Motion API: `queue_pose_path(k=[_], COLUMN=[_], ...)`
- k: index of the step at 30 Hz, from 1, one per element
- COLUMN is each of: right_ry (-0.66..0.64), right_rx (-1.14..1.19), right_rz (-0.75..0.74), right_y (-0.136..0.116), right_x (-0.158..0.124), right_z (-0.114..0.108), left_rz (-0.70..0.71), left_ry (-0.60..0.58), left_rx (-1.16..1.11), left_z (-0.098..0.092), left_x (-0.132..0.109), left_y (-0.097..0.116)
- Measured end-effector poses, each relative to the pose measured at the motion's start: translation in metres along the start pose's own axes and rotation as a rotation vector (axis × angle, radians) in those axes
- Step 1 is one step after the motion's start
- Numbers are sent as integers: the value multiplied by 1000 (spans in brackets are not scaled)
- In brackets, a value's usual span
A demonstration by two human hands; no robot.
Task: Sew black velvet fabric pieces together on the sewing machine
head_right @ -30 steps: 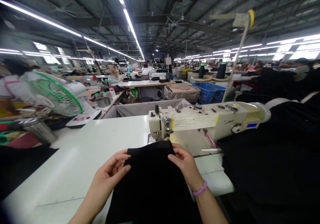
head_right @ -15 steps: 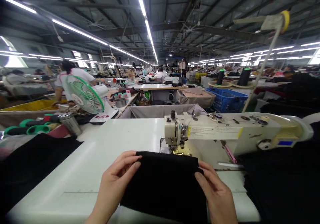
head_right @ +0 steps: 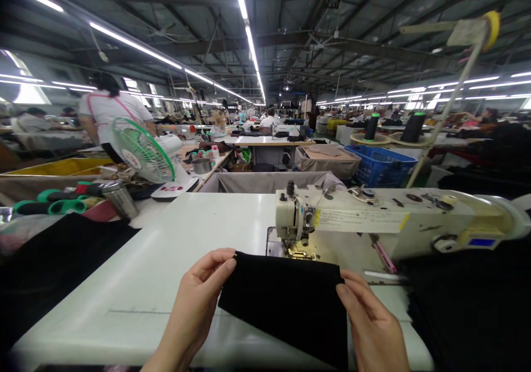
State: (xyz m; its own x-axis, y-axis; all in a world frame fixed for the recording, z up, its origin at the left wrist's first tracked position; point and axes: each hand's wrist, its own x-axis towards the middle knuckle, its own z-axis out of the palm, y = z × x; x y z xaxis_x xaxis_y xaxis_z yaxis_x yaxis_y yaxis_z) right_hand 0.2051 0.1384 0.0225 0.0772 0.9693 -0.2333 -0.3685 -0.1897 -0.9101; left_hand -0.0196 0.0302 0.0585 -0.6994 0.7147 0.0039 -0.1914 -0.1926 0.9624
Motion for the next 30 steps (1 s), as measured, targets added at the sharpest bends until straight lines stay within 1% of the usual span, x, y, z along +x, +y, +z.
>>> queue_pose_path(k=[6, 9, 11, 13, 17, 20, 26, 30], right_ry=[46, 22, -5, -26, -68, -104, -127, -145], right_rx=[14, -1, -14, -36, -92, -126, -136, -150], right_rz=[32, 2, -39, -78, -154, -197, -202, -187], right_y=[-5, 0, 3, 6, 10, 13, 13, 13], right_x=[-4, -3, -2, -2, 1, 4, 5, 4], right_z=[4, 0, -3, -6, -10, -13, -15, -15], left_rz=[-39, -81, -101, -93, -34, -36, -41, 8], left_ry=[41, 66, 61, 56, 89, 89, 69, 115], left_rx=[-172, -243, -264, -241, -175, -170, -171, -151], left_z=[4, 4, 3, 2, 1, 0, -2, 0], left_x=[2, 7, 10, 11, 9, 8, 7, 8], left_y=[2, 1, 0, -2, -4, -4, -6, -6])
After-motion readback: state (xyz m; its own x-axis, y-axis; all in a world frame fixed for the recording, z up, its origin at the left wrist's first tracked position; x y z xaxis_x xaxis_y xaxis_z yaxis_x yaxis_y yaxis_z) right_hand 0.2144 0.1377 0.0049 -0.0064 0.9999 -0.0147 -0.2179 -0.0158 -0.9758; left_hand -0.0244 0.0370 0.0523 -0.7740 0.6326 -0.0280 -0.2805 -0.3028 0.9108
